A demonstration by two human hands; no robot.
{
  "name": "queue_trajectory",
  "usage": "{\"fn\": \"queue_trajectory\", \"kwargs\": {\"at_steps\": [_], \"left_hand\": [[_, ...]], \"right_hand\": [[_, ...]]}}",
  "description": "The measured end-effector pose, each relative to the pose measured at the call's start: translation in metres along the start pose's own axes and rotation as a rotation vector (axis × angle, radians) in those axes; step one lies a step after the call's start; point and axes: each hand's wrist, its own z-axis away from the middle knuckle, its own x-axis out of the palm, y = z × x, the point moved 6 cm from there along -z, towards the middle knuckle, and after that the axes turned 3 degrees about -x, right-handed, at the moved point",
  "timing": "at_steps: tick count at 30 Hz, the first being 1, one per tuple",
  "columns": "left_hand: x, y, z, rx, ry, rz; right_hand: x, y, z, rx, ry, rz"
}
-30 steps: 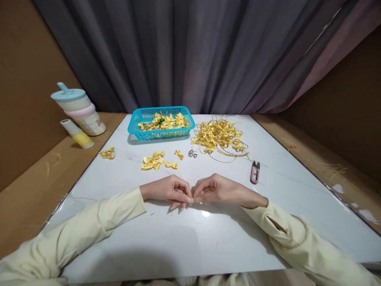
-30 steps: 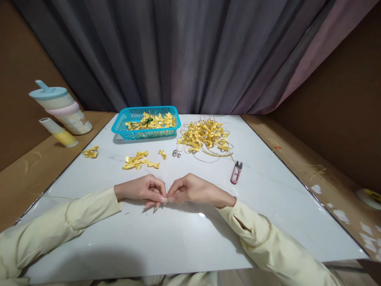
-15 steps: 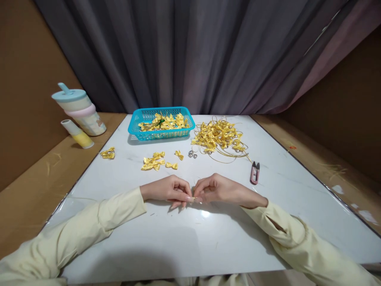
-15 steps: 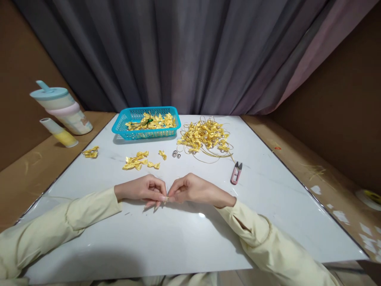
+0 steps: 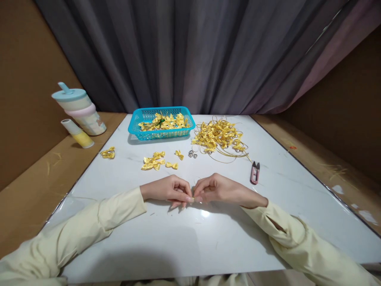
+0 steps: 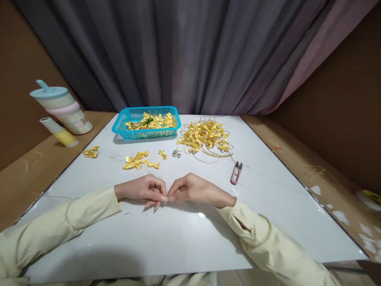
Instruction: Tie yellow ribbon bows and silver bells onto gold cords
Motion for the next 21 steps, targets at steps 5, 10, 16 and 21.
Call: {"fn": "queue_trajectory", "kwargs": {"at_steps": [5, 10, 16, 21], "left_hand": [[0.0005, 0.0003, 0.0010, 0.009, -0.004, 0.003], [-0.0002, -0.0006, 0.0006, 0.008, -0.002, -0.001], [0.0006, 0.0000, 0.0006, 0.007, -0.002, 0.005], [0.0005, 0.0004, 0.0012, 0.012, -0.004, 0.009]], "right_hand": [[-0.0008, 0.0013, -0.0010, -0.002, 0.009, 0.034], [-0.0010, 0.0017, -0.0007, -0.002, 0.012, 0.046], [-0.0015, 0.0008, 0.0003, 0.015, 0.023, 0.040], [-0.0012, 0.0004, 0.0005, 0.009, 0.018, 0.032]]}}
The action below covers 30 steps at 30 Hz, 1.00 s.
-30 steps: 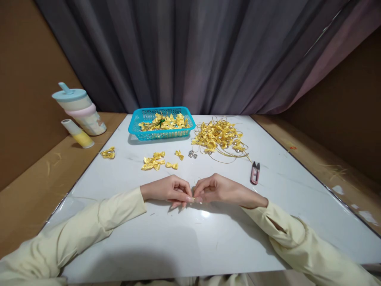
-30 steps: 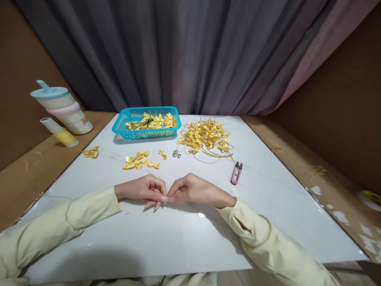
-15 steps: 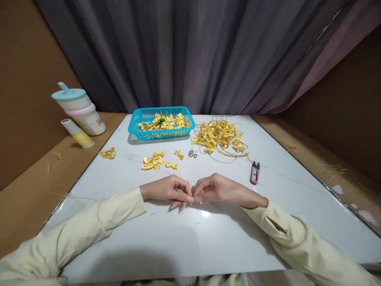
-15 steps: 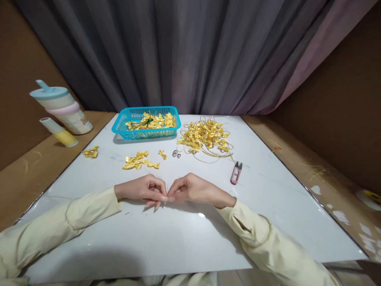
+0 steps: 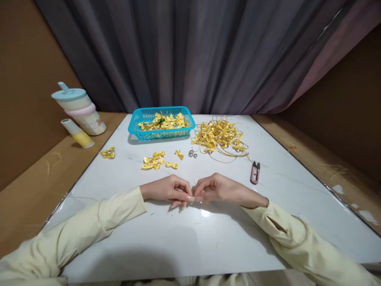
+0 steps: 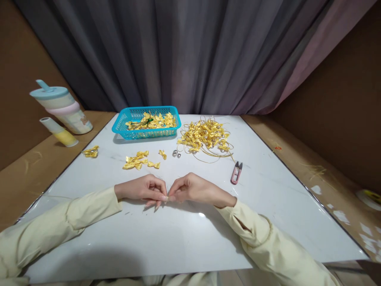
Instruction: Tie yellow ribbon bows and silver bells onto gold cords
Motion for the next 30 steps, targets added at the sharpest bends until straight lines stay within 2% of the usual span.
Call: {"fn": "queue_trajectory", "kwargs": {"at_steps": [6, 11, 17, 22, 25, 28, 30], "left_hand": [[0.001, 0.000, 0.000, 0.000, -0.001, 0.004], [0.000, 0.007, 0.001, 0.005, 0.016, -0.052], [-0.006, 0.041, 0.009, 0.069, 0.164, -0.281], [-0.005, 0.074, 0.004, 0.151, 0.225, -0.464], [-0.015, 0.081, 0.000, 0.198, 0.355, -0.512], [-0.024, 0.067, -0.003, 0.014, 0.471, -0.695], [-0.020, 0.054, -0.006, -0.147, 0.440, -0.848]], "right_hand": [[0.001, 0.001, 0.001, -0.017, 0.004, 0.005], [-0.002, -0.012, 0.003, -0.128, 0.105, 0.205], [-0.005, -0.047, 0.016, -0.420, 0.319, 0.604], [-0.012, -0.068, 0.043, -0.536, 0.468, 0.815], [-0.018, -0.076, 0.067, -0.563, 0.572, 0.898], [-0.022, -0.077, 0.090, -0.519, 0.611, 0.887], [-0.026, -0.073, 0.103, -0.443, 0.601, 0.807]]}}
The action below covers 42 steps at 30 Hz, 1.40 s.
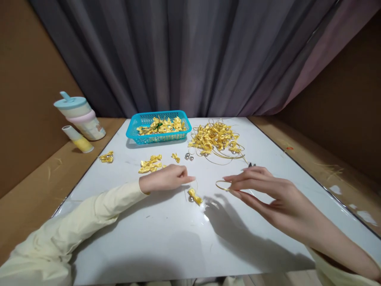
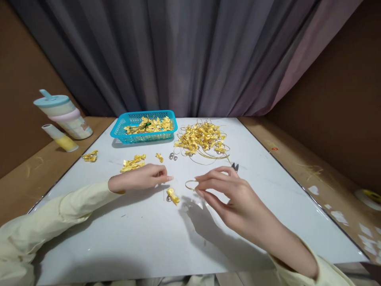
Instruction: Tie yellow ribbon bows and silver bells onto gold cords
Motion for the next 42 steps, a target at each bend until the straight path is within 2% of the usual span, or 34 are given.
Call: {"fn": "queue_trajectory", "kwargs": {"at_steps": [3, 7, 14, 17, 21, 24, 28, 33, 42], "left_hand": [[0.016, 0.004, -0.001, -0.045, -0.023, -0.203], [0.027, 0.016, -0.006, -0.029, 0.004, -0.283], [0.036, 0.023, -0.002, 0.018, -0.127, -0.247], [0.033, 0.030, 0.003, 0.076, -0.061, -0.099], [0.016, 0.037, 0.015, 0.171, 0.218, 0.084], [0.005, 0.041, 0.025, 0.247, 0.343, 0.126], [-0.004, 0.043, 0.032, 0.294, 0.423, 0.172], [-0.009, 0.044, 0.037, 0.313, 0.542, 0.212], [-0.008, 0.044, 0.041, 0.382, 0.640, 0.224]], "right_hand": [[-0.001, 0.009, 0.012, 0.166, -0.136, -0.190], [0.018, 0.018, 0.017, 0.367, -0.316, -0.468], [0.072, 0.035, 0.021, 0.570, -0.324, -0.801], [0.082, 0.036, 0.021, 0.621, -0.271, -0.840], [0.072, 0.034, 0.009, 0.585, -0.171, -0.731], [0.057, 0.031, -0.004, 0.528, -0.095, -0.663], [0.043, 0.026, -0.017, 0.447, -0.036, -0.609], [0.038, 0.025, -0.021, 0.372, 0.052, -0.573], [0.042, 0.023, -0.025, 0.369, 0.031, -0.736]]}}
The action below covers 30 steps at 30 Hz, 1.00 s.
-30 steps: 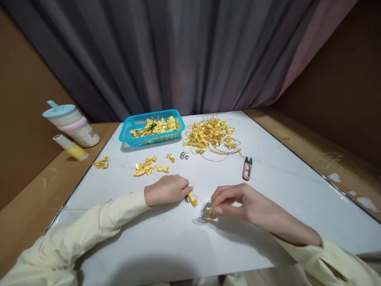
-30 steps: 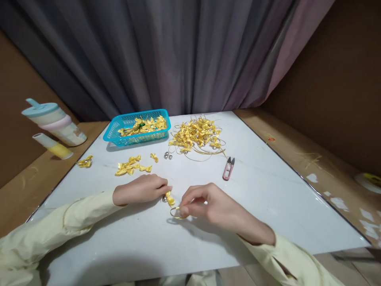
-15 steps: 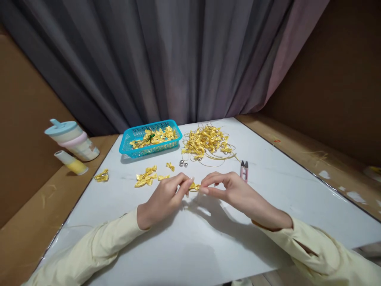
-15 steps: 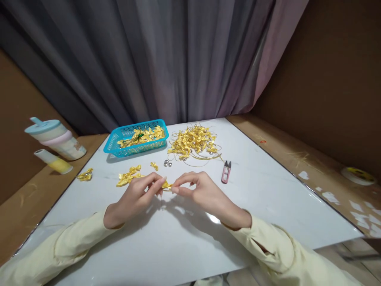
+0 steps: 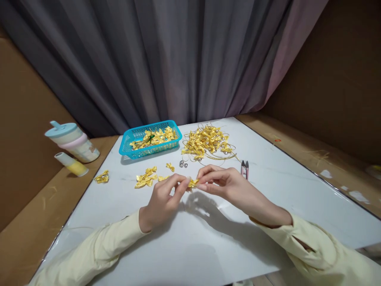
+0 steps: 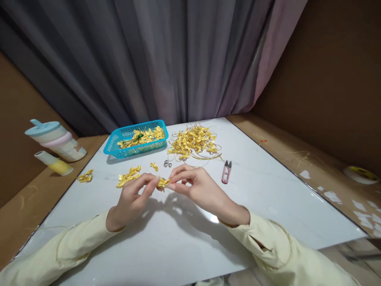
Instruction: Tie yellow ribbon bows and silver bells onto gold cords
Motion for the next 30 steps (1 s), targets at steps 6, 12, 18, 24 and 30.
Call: {"fn": "queue_trajectory", "kwargs": {"at_steps": [6, 12, 18, 24, 30], "left_hand": [[0.002, -0.003, -0.001, -0.048, -0.118, 0.053], [0.004, -0.005, -0.001, -0.042, -0.181, 0.000], [0.008, -0.003, -0.002, 0.060, -0.196, -0.098], [0.009, 0.005, 0.000, 0.210, -0.153, -0.257], [0.014, -0.001, 0.003, 0.292, -0.059, -0.371]], "right_hand": [[0.000, 0.000, -0.003, -0.025, -0.008, 0.007], [0.000, -0.005, -0.006, -0.076, -0.019, 0.109], [0.003, -0.004, -0.009, -0.092, -0.018, 0.149], [0.004, -0.002, -0.009, -0.056, 0.008, 0.171], [0.003, -0.002, -0.009, -0.041, 0.023, 0.171]]}}
